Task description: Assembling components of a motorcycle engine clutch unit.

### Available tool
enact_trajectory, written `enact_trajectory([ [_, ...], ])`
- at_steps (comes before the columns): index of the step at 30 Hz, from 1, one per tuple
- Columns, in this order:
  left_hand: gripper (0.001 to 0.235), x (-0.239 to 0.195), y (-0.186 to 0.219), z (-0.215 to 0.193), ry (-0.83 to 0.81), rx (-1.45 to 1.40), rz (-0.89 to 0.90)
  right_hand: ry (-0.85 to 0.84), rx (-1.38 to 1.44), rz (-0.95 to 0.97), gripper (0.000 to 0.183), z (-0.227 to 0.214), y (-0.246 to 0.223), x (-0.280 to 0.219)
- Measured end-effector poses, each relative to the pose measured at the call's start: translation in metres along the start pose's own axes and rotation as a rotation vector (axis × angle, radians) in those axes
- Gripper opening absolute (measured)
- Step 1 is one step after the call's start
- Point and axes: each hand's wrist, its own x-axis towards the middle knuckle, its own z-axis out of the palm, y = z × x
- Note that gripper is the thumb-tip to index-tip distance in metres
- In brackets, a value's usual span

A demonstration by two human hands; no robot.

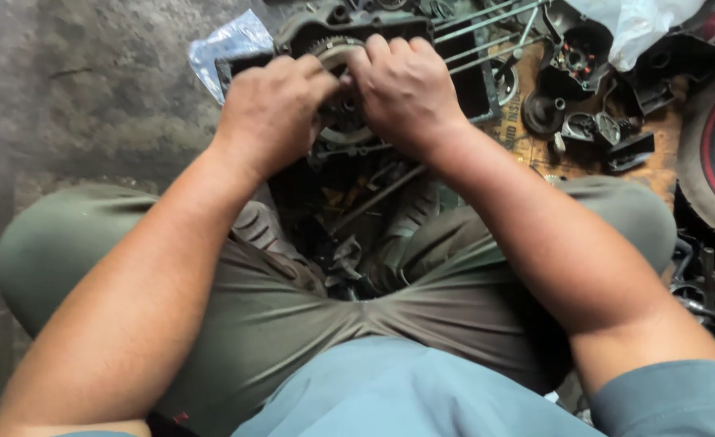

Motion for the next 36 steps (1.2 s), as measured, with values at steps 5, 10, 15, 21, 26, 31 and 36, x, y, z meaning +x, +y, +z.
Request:
enact_trajectory([
  [5,0.031,-0.001,0.000,0.000,-0.002,0.044,-0.051,-0.026,-0.067,-0.016,0.029,-0.003,-0.001,0.007],
  [10,0.014,-0.007,-0.002,0.005,0.054,0.078,-0.011,-0.067,-0.059,0.037,0.029,0.001,-0.005,0.007],
  [15,0.022,-0.005,0.002,-0.003,0.131,0.050,0.001,-0.084,0.032,0.118,0.031,-0.006,-0.008,0.009],
  [21,0.006,-0.004,-0.002,0.012,0.051,0.093,-0.042,-0.132,0.055,0.192,0.030,-0.002,-0.009,0.011],
  [26,0.011,-0.004,0.000,0.006,0.124,0.087,0.041,-0.147,-0.020,0.160,0.031,-0.008,-0.012,0.015],
  [31,0.011,-0.005,-0.003,0.013,0.051,0.036,-0.073,-0.241,0.017,0.227,0.032,-0.003,-0.008,0.015],
  [36,0.008,-0.004,-0.004,0.012,0.111,0.009,-0.005,-0.219,-0.002,0.228,0.029,-0.004,-0.015,0.018],
])
